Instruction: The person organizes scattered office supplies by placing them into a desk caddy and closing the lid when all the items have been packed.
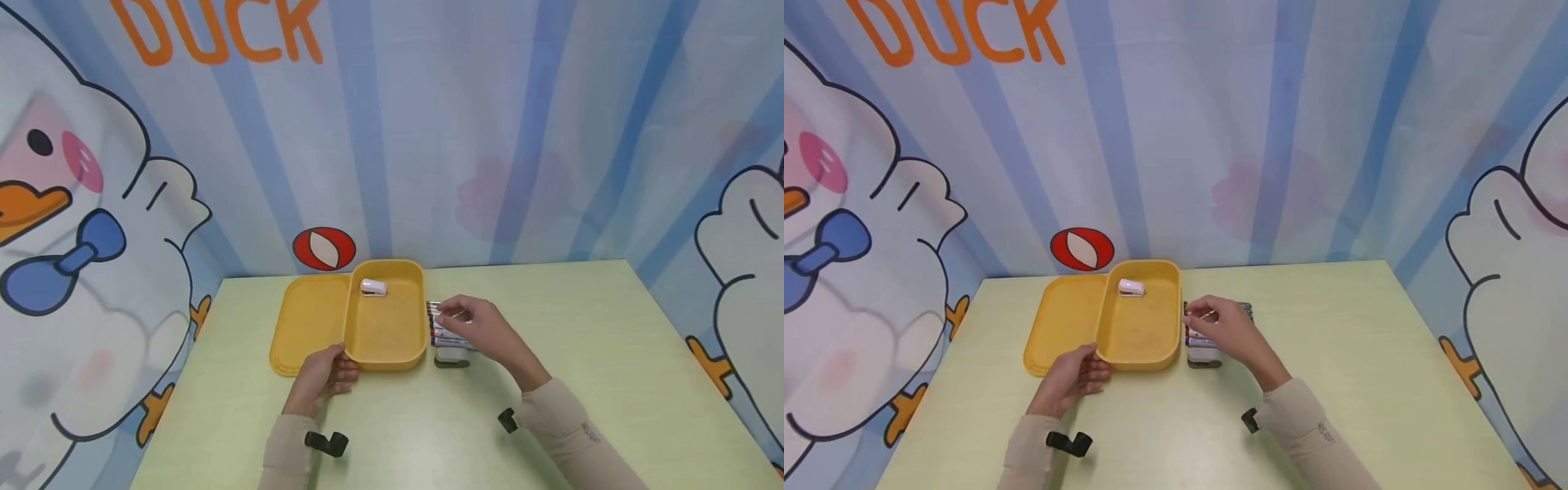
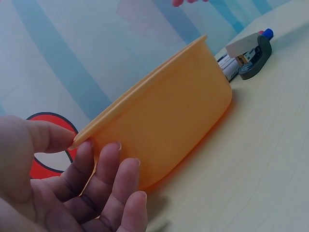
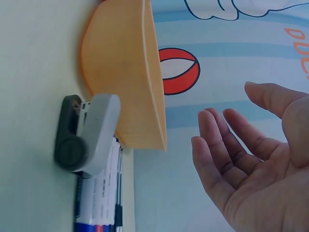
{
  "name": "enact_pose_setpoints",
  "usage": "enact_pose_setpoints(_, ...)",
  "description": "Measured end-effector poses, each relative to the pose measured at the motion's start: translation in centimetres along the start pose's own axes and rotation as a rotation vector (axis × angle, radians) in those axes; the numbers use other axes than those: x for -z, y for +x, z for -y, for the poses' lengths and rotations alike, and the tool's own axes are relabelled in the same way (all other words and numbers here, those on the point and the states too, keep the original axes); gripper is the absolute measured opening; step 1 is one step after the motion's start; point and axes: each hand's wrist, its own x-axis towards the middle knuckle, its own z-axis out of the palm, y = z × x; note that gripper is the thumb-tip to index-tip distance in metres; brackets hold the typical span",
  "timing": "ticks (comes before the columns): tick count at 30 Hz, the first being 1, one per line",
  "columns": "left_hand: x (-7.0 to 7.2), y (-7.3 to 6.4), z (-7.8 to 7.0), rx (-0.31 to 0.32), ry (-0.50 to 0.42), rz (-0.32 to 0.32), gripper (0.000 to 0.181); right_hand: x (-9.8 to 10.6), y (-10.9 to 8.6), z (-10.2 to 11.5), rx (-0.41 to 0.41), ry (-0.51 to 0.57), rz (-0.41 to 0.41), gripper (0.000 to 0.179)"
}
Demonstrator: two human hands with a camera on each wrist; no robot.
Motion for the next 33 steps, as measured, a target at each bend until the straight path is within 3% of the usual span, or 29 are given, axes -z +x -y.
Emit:
enact_pose_setpoints(4, 0.1, 0.0, 0.0, -0.001, 0.004, 0.005, 0.036, 0.0, -1.5, -1.1, 0.006, 0.039, 0.045, 0.027)
enact_pose_setpoints(10, 0.1, 0.0, 0.0, 0.005, 0.014, 0.008, 0.039, 0.0, -3.2, -3.0, 0.021, 0.063, 0.139, 0.042)
enact_pose_setpoints(15, 0.1, 0.0, 0.0, 0.008, 0.012, 0.009, 0.036, 0.1, -4.0, -4.0, 0.016, 0.080, 0.170, 0.048)
enact_pose_setpoints(23, 0.2, 0.1, 0.1, 0.007, 0.006, 0.005, 0.036, 0.1, -4.6, -5.0, 0.010, 0.081, 0.174, 0.050)
enact_pose_setpoints(33, 0.2, 0.2, 0.1, 0.019, -0.002, 0.005, 0.038, -0.2, -4.2, -5.7, -0.087, 0.081, 0.092, 0.053)
